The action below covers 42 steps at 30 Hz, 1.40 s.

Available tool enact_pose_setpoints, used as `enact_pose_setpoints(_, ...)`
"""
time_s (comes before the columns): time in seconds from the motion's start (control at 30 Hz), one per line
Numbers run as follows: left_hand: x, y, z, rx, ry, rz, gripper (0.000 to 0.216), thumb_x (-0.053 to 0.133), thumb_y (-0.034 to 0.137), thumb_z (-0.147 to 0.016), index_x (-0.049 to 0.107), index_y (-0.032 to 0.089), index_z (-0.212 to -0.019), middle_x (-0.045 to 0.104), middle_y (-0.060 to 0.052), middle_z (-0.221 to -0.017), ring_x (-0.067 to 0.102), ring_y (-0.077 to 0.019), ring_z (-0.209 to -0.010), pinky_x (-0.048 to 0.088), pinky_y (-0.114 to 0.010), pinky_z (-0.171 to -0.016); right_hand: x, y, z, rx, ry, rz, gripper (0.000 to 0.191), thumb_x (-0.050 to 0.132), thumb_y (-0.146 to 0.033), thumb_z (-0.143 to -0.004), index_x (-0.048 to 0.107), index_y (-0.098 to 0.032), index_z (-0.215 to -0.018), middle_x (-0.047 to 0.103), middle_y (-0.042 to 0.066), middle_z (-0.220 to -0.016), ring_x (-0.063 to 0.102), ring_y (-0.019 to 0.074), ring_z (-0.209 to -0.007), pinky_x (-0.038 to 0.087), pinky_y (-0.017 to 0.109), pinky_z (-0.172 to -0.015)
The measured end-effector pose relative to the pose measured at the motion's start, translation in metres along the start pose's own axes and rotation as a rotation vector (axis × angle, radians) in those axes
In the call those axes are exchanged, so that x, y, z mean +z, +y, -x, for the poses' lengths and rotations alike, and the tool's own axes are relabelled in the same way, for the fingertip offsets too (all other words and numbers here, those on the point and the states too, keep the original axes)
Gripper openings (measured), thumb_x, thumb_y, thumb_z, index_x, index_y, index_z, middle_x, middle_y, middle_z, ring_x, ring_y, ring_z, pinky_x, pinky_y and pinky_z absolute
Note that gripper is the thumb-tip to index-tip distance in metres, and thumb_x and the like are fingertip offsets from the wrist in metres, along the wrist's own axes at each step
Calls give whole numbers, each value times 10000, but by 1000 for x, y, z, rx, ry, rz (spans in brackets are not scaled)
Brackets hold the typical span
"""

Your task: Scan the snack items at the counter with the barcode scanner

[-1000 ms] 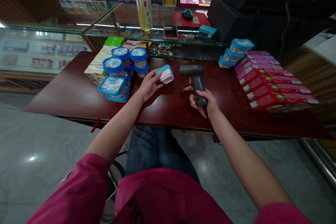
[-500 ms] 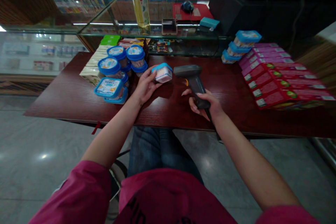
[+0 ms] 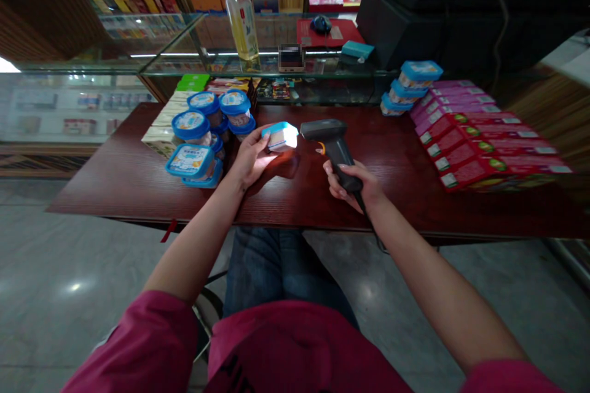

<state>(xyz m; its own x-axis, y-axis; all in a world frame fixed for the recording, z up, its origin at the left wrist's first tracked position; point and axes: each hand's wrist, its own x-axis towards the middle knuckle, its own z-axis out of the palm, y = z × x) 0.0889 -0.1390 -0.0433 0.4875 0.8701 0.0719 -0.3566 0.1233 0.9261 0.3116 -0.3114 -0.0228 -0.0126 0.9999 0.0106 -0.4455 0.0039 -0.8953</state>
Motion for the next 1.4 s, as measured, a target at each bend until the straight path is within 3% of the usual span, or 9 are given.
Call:
enact_pose_setpoints(0.3, 2, -1, 3, 51, 11, -71, 519, 895, 493, -833, 726, 241, -1253, 791, -89, -1305, 744, -275, -1253, 629, -435, -1069, -10, 2, 1, -8, -16, 9, 279, 688, -453, -882, 668, -176, -913, 536, -27, -574, 386, 98, -399, 313, 244, -382)
enact_pose_setpoints(0.43, 20, -9, 0, 121, 130, -294, 517, 931, 476, -760, 809, 195, -1176, 828, -90, -1184, 764, -284, -1149, 610, -405, -1042, -30, -4, 5, -134, 163, 83, 269, 770, -426, -841, 648, -207, -939, 657, -13, -698, 483, 102, -423, 377, 236, -364)
enact_pose_setpoints(0.57, 57, -17, -22, 304, 163, -572, 344, 873, 401, -827, 856, 191, -1098, 832, -97, -1190, 751, -277, -1153, 564, -409, -1087, -63, -18, 18, -269, 405, 134, 328, 835, -404, -773, 622, -233, -956, 725, -18, -875, 548, 87, -436, 425, 230, -352)
enact_pose_setpoints(0.73, 141, -14, -81, 517, 151, -744, 200, 897, 241, -843, 863, 215, -1039, 845, -67, -1072, 767, -228, -1021, 585, -327, -950, -99, -32, 39, -436, 618, 229, 308, 827, -360, -808, 609, -253, -998, 714, -35, -875, 559, 88, -429, 468, 244, -364)
enact_pose_setpoints(0.87, 214, -18, -126, 661, 82, -807, 220, 886, 186, -869, 855, 229, -1083, 825, -61, -1096, 743, -224, -1076, 579, -320, -975, -107, -32, 45, -527, 757, 183, 258, 784, -334, -828, 602, -250, -992, 693, -39, -834, 562, 94, -424, 470, 250, -361)
enact_pose_setpoints(0.97, 249, -41, -136, 696, 38, -889, 249, 873, 177, -887, 852, 235, -1128, 792, -70, -1119, 721, -237, -1114, 563, -350, -1031, -103, -32, 46, -562, 816, 133, 265, 781, -311, -819, 602, -248, -1004, 689, -39, -846, 562, 94, -415, 467, 253, -347)
enact_pose_setpoints(1.17, 274, -96, -117, 584, -22, -1192, 255, 850, 306, -930, 844, 284, -1184, 724, -100, -1260, 646, -296, -1281, 593, -393, -1048, -98, -33, 48, -637, 835, 115, 245, 749, -286, -853, 604, -252, -1048, 686, -44, -856, 569, 85, -424, 479, 241, -363)
enact_pose_setpoints(1.3, 286, -104, -110, 517, -105, -1366, 339, 773, 349, -991, 782, 293, -1326, 705, -118, -1375, 597, -312, -1393, 613, -406, -1062, -98, -34, 49, -643, 835, 87, 259, 744, -279, -861, 605, -258, -1078, 689, -46, -859, 581, 89, -448, 482, 234, -369)
enact_pose_setpoints(1.4, 289, -104, -105, 518, -301, -1451, 421, 646, 224, -1067, 665, 249, -1487, 671, -119, -1538, 549, -282, -1524, 558, -401, -1185, -98, -34, 49, -637, 831, 54, 252, 740, -277, -865, 606, -257, -1079, 693, -44, -867, 581, 91, -445, 483, 239, -369)
